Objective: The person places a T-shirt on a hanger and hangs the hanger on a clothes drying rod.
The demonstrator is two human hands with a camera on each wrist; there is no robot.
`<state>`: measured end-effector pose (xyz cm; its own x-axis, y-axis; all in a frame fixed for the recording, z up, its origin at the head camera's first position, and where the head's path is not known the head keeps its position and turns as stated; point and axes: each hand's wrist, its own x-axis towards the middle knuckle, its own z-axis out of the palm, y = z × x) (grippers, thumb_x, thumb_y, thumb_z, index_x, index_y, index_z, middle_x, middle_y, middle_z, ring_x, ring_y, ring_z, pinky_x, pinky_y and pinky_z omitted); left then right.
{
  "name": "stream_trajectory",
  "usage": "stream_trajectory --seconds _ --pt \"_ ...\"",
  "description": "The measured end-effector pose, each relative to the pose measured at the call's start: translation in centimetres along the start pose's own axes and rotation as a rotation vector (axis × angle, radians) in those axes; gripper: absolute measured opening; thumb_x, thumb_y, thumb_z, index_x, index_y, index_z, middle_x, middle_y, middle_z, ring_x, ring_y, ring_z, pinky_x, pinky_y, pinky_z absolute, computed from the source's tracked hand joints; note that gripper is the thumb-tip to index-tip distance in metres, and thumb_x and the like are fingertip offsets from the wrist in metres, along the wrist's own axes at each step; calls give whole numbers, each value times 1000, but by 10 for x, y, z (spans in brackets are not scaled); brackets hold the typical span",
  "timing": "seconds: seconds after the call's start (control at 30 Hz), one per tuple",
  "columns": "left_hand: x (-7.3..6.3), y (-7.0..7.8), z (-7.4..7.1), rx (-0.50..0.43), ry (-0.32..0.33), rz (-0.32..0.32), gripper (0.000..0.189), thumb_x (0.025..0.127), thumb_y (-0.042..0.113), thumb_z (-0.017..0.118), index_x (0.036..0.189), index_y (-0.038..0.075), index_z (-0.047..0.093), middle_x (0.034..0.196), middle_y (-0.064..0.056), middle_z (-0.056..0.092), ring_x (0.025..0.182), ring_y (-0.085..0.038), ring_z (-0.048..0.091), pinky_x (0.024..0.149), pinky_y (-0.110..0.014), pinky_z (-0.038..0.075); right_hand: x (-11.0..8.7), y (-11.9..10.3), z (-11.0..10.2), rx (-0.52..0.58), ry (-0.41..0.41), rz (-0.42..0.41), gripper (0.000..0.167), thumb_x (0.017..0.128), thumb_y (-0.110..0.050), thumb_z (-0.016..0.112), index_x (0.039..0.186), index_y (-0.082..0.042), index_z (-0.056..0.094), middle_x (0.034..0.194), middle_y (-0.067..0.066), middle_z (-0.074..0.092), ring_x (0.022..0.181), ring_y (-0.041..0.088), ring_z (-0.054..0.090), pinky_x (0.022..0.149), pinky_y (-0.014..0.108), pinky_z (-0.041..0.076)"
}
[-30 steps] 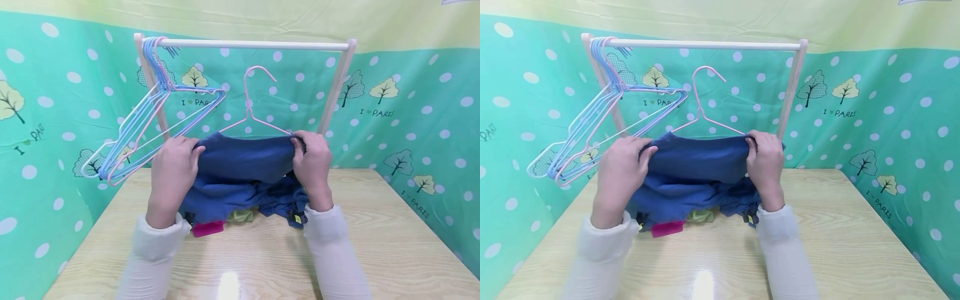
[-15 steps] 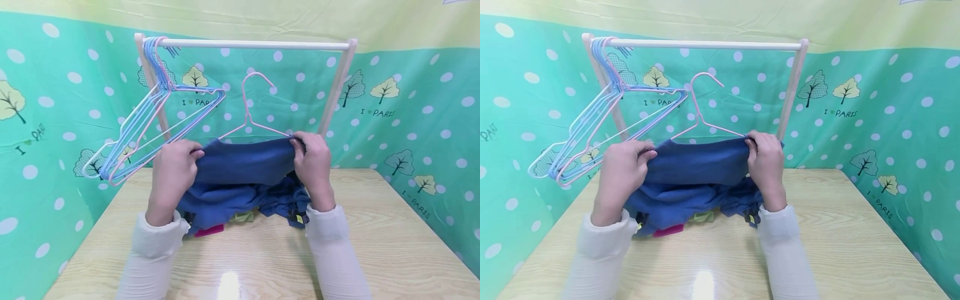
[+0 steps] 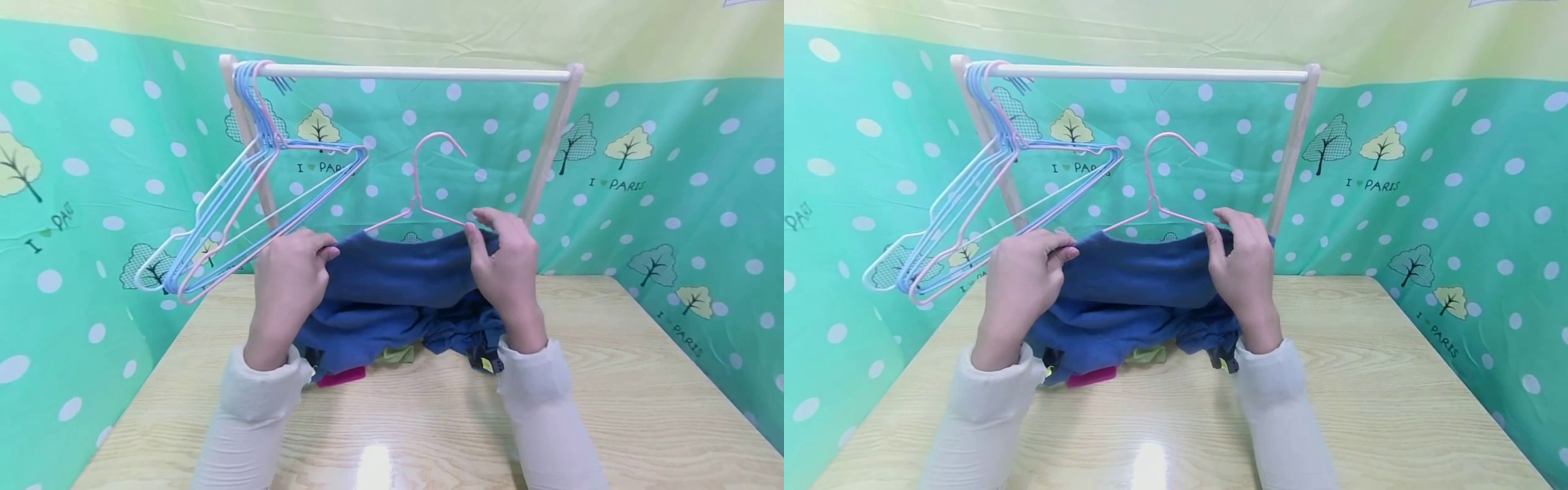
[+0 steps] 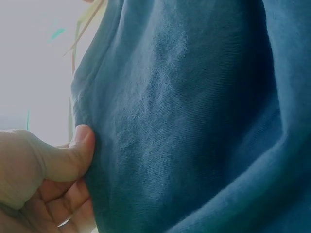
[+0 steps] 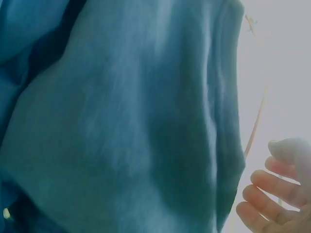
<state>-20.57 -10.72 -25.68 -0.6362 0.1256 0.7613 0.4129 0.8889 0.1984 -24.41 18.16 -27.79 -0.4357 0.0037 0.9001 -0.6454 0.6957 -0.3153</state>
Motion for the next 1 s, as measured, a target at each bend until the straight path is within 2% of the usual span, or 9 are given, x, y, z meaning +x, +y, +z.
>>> stream_trajectory --seconds 0.2,0.33,0.4,0.53,0.6,0.73,0.8,0.9,1.0 --pt "-2 7 1 20 -11 18 8 92 13 77 89 8 81 81 -8 74 69 -28 69 52 -42 53 -1 -18 7 133 -23 -49 17 99 -13 70 105 1 75 93 13 74 82 24 69 75 38 57" --pt "-3 12 3 31 -17 28 6 91 15 78 90 9 82 81 -7 74 67 -28 68 51 -43 53 -4 -29 13 184 -86 -49 16 99 -13 69 102 0 77 93 11 76 77 20 70 71 34 58" --pt "-4 15 5 37 -19 29 6 91 16 79 90 10 82 82 -6 74 66 -29 68 50 -43 53 -6 -33 17 209 -124 -18 17 100 -13 68 104 0 78 95 10 77 78 18 72 72 33 59" --pt "-6 22 11 51 -5 33 7 91 16 79 89 10 82 81 -5 74 64 -28 67 49 -42 53 -10 -40 24 301 -204 129 20 102 -17 66 108 -4 78 100 7 77 83 15 73 75 29 59" --pt "-7 26 13 58 3 37 7 92 16 78 89 10 82 79 -5 73 62 -27 66 47 -40 51 -11 -41 28 394 -232 246 22 103 -20 65 107 -3 78 106 8 76 88 16 72 77 27 58" --pt "-8 32 17 83 0 49 8 92 17 78 90 11 82 78 -3 72 59 -26 65 42 -35 47 -12 -41 33 661 -261 498 32 105 -25 60 118 2 72 112 19 72 100 28 72 87 28 58" --pt "-9 33 19 96 -5 59 8 92 18 77 90 11 83 79 -2 72 58 -25 64 40 -33 44 -12 -41 33 804 -262 612 37 107 -26 55 126 4 68 115 22 70 108 33 70 94 33 57" --pt "-9 33 20 111 -14 62 9 92 19 77 90 13 83 79 -1 73 56 -23 63 39 -31 41 -11 -43 33 1009 -243 717 39 109 -21 50 132 9 61 115 22 69 111 33 69 99 37 54" --pt "-8 32 20 106 -16 54 9 93 20 77 91 14 83 79 0 73 54 -23 62 38 -31 39 -10 -46 33 1176 -211 783 37 109 -15 47 132 12 57 113 19 69 110 28 70 100 40 53"
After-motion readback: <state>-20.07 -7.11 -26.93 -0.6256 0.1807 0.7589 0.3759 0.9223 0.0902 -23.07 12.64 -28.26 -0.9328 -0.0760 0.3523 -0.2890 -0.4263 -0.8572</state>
